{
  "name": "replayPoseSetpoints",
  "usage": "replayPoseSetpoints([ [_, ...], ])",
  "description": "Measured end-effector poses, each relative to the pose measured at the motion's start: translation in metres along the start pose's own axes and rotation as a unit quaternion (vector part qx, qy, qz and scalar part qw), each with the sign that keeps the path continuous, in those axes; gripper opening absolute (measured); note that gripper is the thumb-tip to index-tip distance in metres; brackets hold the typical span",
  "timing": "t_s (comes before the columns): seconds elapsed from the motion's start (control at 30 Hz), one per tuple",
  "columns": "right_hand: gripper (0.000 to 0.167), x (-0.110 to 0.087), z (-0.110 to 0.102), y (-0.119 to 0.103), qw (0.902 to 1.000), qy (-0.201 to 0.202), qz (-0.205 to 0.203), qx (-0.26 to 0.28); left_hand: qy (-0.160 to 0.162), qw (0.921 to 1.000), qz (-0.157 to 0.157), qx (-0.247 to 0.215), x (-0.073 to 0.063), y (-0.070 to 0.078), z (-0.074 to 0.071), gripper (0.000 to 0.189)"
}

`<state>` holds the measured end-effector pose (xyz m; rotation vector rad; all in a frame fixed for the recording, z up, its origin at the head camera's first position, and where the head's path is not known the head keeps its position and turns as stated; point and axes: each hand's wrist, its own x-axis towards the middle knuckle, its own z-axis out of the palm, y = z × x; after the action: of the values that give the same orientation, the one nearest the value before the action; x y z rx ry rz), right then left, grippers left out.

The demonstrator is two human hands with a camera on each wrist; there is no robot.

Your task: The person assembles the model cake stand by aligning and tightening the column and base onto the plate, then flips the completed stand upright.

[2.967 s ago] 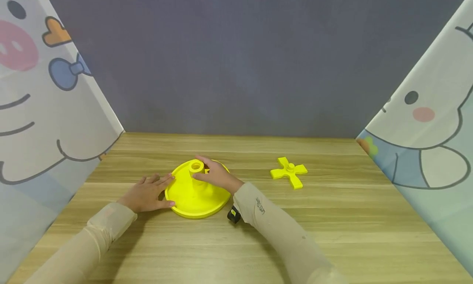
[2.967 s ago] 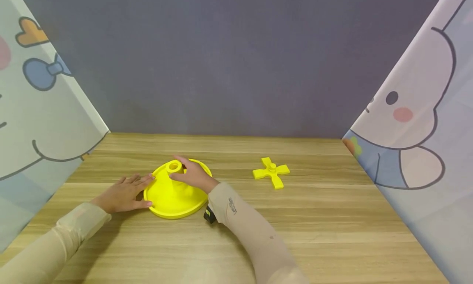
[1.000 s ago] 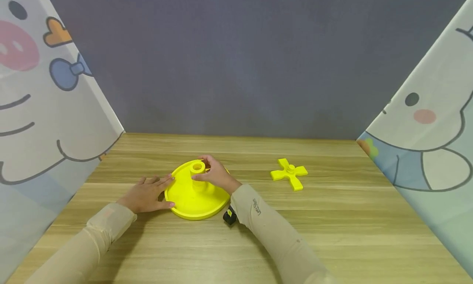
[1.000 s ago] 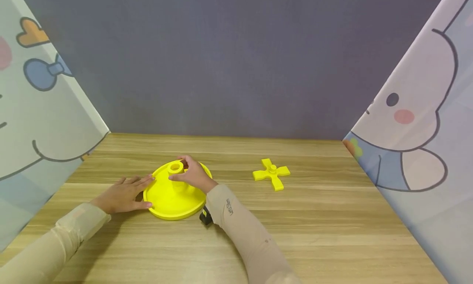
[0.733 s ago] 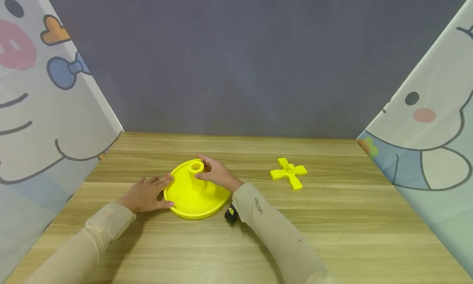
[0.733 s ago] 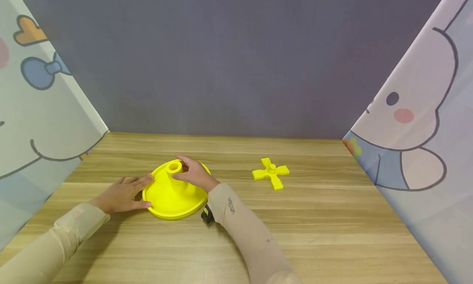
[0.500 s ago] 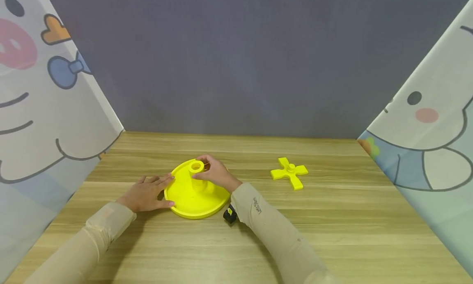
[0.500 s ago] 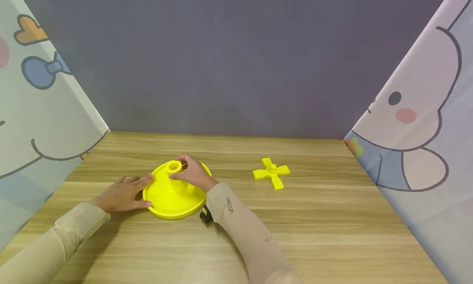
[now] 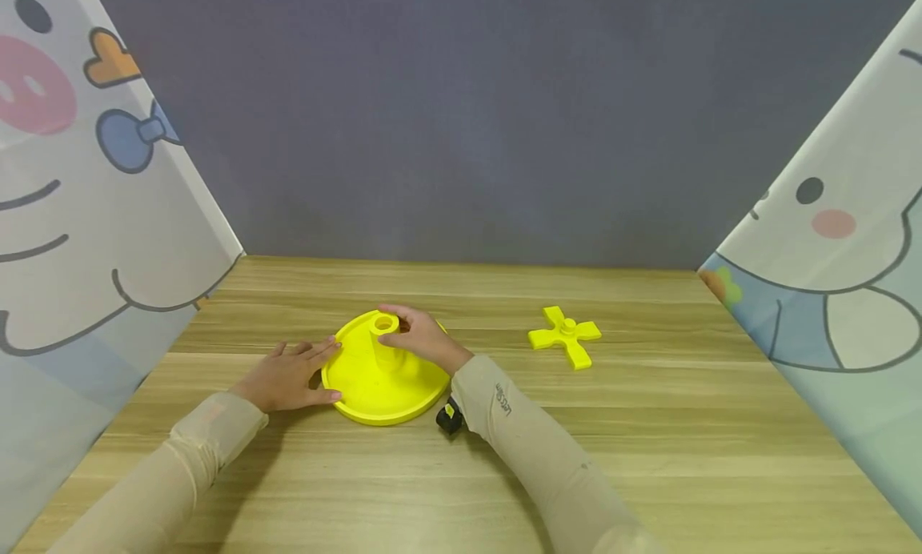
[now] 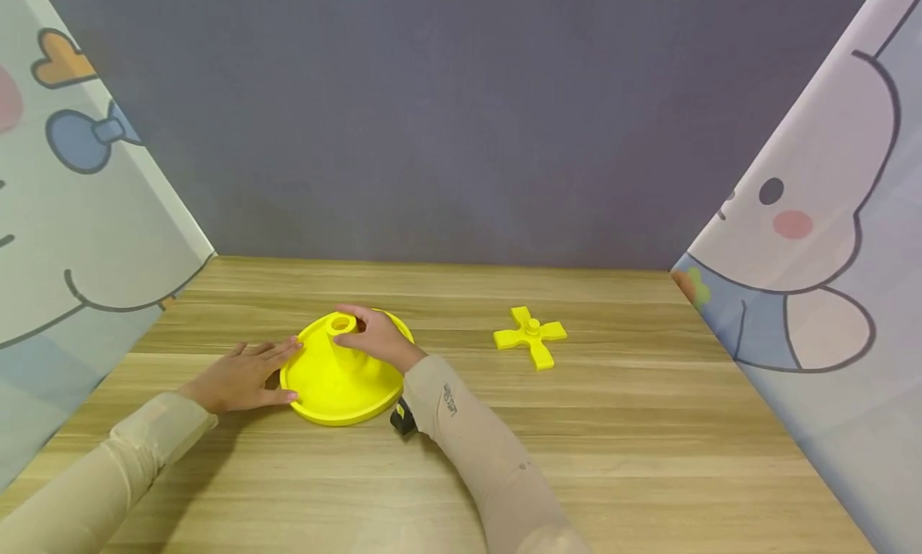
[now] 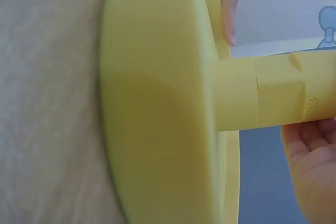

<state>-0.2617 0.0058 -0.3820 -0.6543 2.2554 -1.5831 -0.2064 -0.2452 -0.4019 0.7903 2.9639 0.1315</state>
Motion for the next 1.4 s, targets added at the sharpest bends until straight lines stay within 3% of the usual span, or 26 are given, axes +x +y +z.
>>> replayPoseSetpoints([
  [0.23, 0.049, 0.0016, 0.0015, -0.0058, 0.9994, 0.031, 0.013, -0.009, -0.004, 1.0000, -0.002, -0.002, -0.0001, 0.0005, -0.0021, 0.087],
  [0.53, 0.050, 0.0017, 0.0014, -0.0032, 0.9995, 0.004, 0.021, -0.025, -0.008, 0.9999, -0.002, -0.010, 0.0002, 0.0011, -0.0027, 0.087],
  [0.83, 0.045, 0.0014, 0.0008, -0.0016, 0.9992, 0.030, 0.017, -0.022, -0.007, 0.9999, -0.002, -0.009, 0.0013, -0.0002, -0.0004, 0.088],
  [1.17, 0.057, 0.0015, -0.0034, -0.0008, 0.9987, -0.020, -0.030, -0.036, -0.009, 0.9998, -0.006, -0.018, -0.0008, 0.0030, -0.0027, 0.088],
  [1.4, 0.053, 0.0006, -0.0014, -0.0033, 0.9992, 0.019, 0.005, -0.035, -0.013, 0.9998, -0.005, -0.011, -0.0003, 0.0020, -0.0029, 0.088],
])
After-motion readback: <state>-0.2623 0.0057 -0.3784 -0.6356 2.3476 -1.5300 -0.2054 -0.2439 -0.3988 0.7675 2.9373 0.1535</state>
